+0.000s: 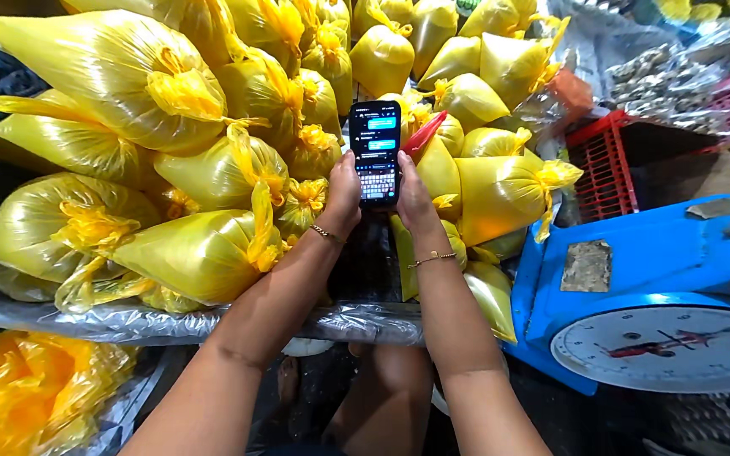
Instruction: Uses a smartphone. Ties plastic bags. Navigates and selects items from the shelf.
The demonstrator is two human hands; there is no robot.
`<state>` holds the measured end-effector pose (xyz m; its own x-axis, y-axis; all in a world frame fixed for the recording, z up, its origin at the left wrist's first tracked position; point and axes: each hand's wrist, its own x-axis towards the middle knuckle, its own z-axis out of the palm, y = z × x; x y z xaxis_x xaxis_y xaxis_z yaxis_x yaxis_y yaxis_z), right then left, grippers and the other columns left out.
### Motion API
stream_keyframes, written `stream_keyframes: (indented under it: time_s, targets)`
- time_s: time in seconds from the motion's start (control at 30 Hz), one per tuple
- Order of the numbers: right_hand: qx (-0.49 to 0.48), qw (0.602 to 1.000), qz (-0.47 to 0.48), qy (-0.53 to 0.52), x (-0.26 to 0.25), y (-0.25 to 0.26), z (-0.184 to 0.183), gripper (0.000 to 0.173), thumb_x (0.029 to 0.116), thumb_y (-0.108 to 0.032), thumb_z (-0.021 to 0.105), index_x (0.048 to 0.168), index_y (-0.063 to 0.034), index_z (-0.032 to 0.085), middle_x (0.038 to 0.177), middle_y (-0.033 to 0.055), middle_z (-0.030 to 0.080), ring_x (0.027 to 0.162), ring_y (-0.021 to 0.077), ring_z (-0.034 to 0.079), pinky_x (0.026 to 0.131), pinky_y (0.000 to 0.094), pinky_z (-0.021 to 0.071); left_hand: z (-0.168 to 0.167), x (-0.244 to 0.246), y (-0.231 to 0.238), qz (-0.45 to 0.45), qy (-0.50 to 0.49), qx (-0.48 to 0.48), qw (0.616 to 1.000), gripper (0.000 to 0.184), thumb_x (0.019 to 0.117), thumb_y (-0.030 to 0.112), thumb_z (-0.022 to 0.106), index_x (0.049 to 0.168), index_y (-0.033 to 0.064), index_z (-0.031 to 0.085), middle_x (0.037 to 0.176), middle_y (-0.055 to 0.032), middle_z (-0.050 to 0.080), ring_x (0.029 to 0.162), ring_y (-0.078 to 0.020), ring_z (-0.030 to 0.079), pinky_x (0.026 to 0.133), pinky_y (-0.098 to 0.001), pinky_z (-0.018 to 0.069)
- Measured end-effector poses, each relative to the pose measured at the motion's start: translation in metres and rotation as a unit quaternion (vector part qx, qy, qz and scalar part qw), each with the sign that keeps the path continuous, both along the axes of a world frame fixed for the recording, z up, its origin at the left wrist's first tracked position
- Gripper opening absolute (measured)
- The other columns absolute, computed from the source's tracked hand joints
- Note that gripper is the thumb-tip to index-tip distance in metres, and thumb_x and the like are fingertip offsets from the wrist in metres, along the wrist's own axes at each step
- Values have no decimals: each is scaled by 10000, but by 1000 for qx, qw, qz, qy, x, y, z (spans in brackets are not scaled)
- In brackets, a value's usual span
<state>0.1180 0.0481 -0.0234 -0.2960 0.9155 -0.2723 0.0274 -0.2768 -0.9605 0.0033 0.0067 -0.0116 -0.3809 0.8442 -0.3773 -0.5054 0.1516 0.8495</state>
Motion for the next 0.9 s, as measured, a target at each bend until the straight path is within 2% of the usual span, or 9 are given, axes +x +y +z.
stream_keyframes:
  time_s: [0.07,0.13,0.23,0.3,0.4,0.53,0.6,0.67,0.9]
  targets:
    - [4,1000,4,3,1,1,-1,556,1098,-509,247,1441,-119,447,1338,114,603,1188,231,624,965,473,545,0,0,0,1,1,-3,1000,509,1133,386,250,1405,60,530,1292,-156,629,1172,-235,628,991,-455,523]
    - [6,1000,4,0,2,-3,1,555,1092,-530,254,1435,-139,449,1331,104,608,1179,229,629,953,476,550,0,0,0,-2,2,-8,1000,513,1131,392,252,1421,64,520,1326,-156,618,1206,-240,615,1013,-470,512]
    - [-3,1000,5,0,7,-14,7,582,1066,-608,292,1464,-216,457,1356,74,614,1165,238,642,919,498,563,-2,0,1,-1,-8,-7,1000,507,1129,393,263,1423,68,519,1327,-153,620,1207,-241,620,1011,-474,519]
    - [-3,1000,2,9,2,-4,1,551,1089,-535,263,1437,-152,453,1331,100,612,1168,238,637,939,489,559,-4,-1,2,0,-9,-3,1000,509,1129,392,262,1428,69,519,1332,-154,620,1211,-245,618,1014,-477,516]
    - [-5,1000,-4,4,3,-8,3,564,1085,-562,268,1465,-188,452,1357,82,612,1176,236,639,939,496,558,-4,0,2,-1,-8,-1,1000,515,1127,403,256,1415,74,530,1312,-150,632,1193,-244,630,1004,-476,525]
    - [-1,1000,1,9,0,0,-1,553,1094,-520,249,1446,-138,439,1340,111,609,1178,244,635,943,489,558,-3,0,2,1,-5,-8,1000,518,1129,409,256,1412,75,533,1307,-150,629,1190,-240,625,1002,-470,520]
    - [-4,1000,-2,9,0,-1,0,549,1092,-519,259,1444,-135,433,1336,119,607,1159,255,644,916,491,570,-3,0,2,0,-4,-12,1000,520,1129,414,255,1421,79,525,1318,-147,626,1196,-237,625,1006,-472,520]
    - [-2,1000,1,14,0,-1,0,552,1096,-510,259,1457,-129,429,1353,121,594,1179,249,631,946,489,556,-2,0,2,3,-4,-15,1000,520,1128,414,262,1427,77,522,1317,-152,625,1193,-240,626,1001,-474,521]
    - [-5,1000,-1,12,0,-1,0,567,1094,-516,262,1484,-134,417,1377,123,584,1183,249,628,943,482,555,-3,1,1,2,-3,-8,1000,527,1127,422,262,1428,70,513,1321,-155,624,1189,-248,632,998,-477,530]
